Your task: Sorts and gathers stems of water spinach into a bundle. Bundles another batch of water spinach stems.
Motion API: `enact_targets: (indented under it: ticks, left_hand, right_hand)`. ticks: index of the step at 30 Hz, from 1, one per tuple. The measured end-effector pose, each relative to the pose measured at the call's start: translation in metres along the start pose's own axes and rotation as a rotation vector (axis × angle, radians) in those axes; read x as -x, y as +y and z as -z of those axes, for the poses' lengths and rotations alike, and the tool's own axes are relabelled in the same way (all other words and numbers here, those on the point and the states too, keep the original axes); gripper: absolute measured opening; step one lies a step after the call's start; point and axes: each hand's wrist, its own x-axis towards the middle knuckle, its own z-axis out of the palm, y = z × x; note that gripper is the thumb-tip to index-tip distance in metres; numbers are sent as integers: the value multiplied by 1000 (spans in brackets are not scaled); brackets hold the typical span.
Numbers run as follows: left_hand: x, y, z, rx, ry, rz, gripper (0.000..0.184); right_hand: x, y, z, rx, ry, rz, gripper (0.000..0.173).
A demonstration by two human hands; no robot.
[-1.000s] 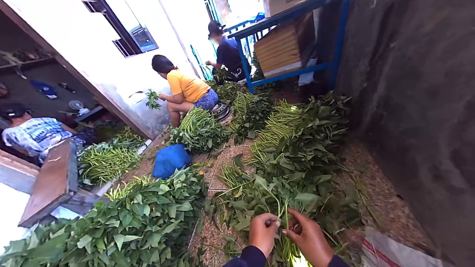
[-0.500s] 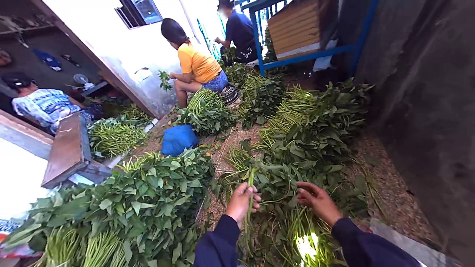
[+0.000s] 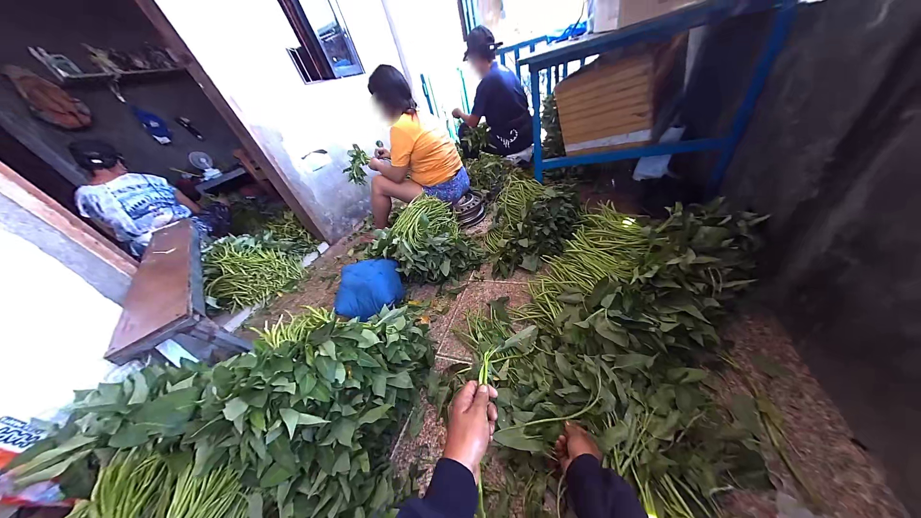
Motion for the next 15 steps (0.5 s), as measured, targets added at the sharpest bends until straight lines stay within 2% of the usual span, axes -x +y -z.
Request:
enact_targets:
  ticks: [3, 8, 13, 15]
  left_hand:
    - [0, -3, -6, -24, 6, -8, 29]
    - [5, -3, -26, -19, -13, -14, 28]
    - [5, -4, -40, -17, -2, -34, 28]
    - [4, -9, -43, -8, 14, -35, 28]
  right_hand:
    - [13, -27, 9, 0, -27, 41, 35]
    - [-1, -62, 26, 68, -6, 119, 40]
    - [33, -102, 47, 167, -114, 322, 29]
    - [43, -120, 63, 218, -88, 340, 32]
